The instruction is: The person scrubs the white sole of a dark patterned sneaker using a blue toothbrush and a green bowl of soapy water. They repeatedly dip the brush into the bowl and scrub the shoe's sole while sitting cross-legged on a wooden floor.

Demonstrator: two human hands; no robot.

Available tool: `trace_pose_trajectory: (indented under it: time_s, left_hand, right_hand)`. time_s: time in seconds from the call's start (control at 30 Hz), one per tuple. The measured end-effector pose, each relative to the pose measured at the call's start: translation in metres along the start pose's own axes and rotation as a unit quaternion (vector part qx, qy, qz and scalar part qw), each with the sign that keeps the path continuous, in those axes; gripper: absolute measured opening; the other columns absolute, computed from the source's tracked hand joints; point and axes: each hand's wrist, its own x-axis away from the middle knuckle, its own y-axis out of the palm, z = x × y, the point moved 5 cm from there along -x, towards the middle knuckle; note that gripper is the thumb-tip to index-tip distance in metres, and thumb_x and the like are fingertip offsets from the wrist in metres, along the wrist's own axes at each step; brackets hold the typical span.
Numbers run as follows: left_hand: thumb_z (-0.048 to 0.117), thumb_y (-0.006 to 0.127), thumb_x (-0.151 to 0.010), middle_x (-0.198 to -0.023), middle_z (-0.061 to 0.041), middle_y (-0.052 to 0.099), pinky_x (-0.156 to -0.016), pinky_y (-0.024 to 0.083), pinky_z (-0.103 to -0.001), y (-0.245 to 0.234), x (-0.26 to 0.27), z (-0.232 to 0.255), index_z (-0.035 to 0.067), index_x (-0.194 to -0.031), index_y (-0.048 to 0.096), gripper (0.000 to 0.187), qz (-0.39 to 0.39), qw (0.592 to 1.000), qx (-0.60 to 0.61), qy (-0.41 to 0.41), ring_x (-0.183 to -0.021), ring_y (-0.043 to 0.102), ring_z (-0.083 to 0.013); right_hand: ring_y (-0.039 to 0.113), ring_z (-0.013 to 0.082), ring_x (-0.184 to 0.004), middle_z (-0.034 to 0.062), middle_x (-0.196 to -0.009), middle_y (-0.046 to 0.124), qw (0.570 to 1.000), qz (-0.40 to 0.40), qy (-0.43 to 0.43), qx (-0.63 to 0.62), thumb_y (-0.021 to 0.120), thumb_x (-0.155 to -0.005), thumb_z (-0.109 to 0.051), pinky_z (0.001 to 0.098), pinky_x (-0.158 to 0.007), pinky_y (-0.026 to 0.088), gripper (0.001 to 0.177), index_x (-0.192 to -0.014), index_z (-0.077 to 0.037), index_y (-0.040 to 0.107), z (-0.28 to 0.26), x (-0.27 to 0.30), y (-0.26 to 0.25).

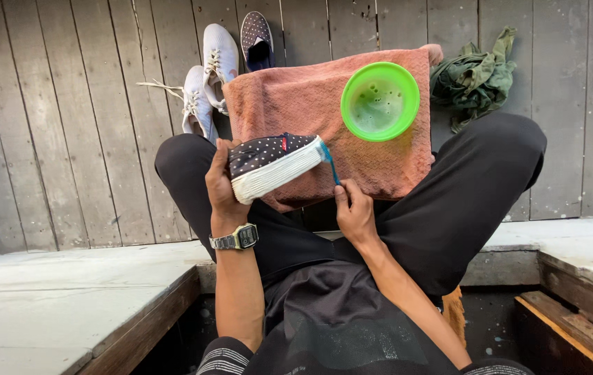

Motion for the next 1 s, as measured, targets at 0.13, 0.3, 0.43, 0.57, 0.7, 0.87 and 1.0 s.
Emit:
trace_pose_trajectory:
  time_s: [0.13,0.3,0.43,0.57,0.7,0.87,1.0]
  left_hand:
    - [0.024,0.054,-0.103,-0.064,-0.003,0.044,-0.055,0.040,-0.022,0.003,0.004,0.000,0.011,-0.071,0.046,0.036,0.055,0.998,0.039,-0.014,-0.055,0.050,-0.0133]
    - [0.020,0.061,-0.099,-0.061,-0.005,0.053,-0.054,0.044,-0.023,0.014,0.012,0.004,0.009,-0.067,0.054,0.035,0.115,0.993,0.010,-0.033,-0.053,0.056,-0.0124]
    - [0.019,0.061,-0.100,-0.065,-0.007,0.054,-0.059,0.047,-0.025,0.016,0.016,0.003,0.008,-0.067,0.055,0.035,0.122,0.991,0.037,-0.033,-0.057,0.057,-0.0160]
    - [0.018,0.063,-0.098,-0.065,-0.007,0.059,-0.059,0.049,-0.026,0.014,0.015,0.000,0.008,-0.067,0.057,0.033,0.147,0.988,0.034,-0.031,-0.057,0.060,-0.0157]
    - [0.020,0.064,-0.098,-0.066,-0.007,0.060,-0.059,0.051,-0.027,0.003,0.010,-0.004,0.008,-0.067,0.057,0.034,0.149,0.987,0.043,-0.034,-0.058,0.063,-0.0169]
    - [0.019,0.063,-0.098,-0.070,-0.009,0.062,-0.061,0.053,-0.029,0.001,0.009,-0.006,0.007,-0.071,0.061,0.030,0.143,0.989,0.038,-0.021,-0.062,0.065,-0.0179]
    - [0.020,0.061,-0.100,-0.072,-0.008,0.062,-0.063,0.055,-0.027,-0.007,0.006,-0.007,0.006,-0.073,0.060,0.031,0.138,0.989,0.051,-0.020,-0.064,0.066,-0.0182]
  right_hand:
    - [0.066,0.0317,-0.066,0.0138,-0.067,0.064,1.000,-0.012,-0.005,-0.010,0.051,-0.107,-0.030,0.0447,-0.066,0.053,0.026,-0.093,-0.016,0.066,0.006,-0.005,0.004]
    - [0.067,0.0343,-0.066,0.0127,-0.067,0.067,1.000,-0.002,0.027,-0.015,0.051,-0.105,-0.029,0.0468,-0.067,0.052,0.024,-0.093,-0.017,0.069,0.006,-0.003,0.001]
    - [0.061,0.0254,-0.060,0.0123,-0.062,0.063,0.998,-0.001,0.005,-0.059,0.049,-0.108,-0.027,0.0402,-0.063,0.050,0.028,-0.091,-0.015,0.068,0.012,-0.009,0.005]
    - [0.064,0.0312,-0.062,0.0139,-0.064,0.064,0.999,0.012,0.024,-0.034,0.053,-0.103,-0.026,0.0451,-0.064,0.050,0.022,-0.091,-0.014,0.068,0.020,-0.008,0.006]
    - [0.062,0.0288,-0.057,0.0134,-0.062,0.064,0.999,0.015,0.000,-0.040,0.047,-0.107,-0.024,0.0416,-0.059,0.051,0.028,-0.090,-0.014,0.067,0.000,-0.006,0.002]
    - [0.062,0.0320,-0.056,0.0140,-0.062,0.063,0.999,0.014,0.039,-0.006,0.048,-0.106,-0.028,0.0439,-0.057,0.049,0.027,-0.090,-0.015,0.067,0.013,-0.009,0.003]
    - [0.064,0.0413,-0.058,0.0188,-0.062,0.064,0.999,0.021,0.024,0.027,0.048,-0.106,-0.027,0.0485,-0.057,0.048,0.028,-0.090,-0.011,0.065,0.004,-0.012,0.000]
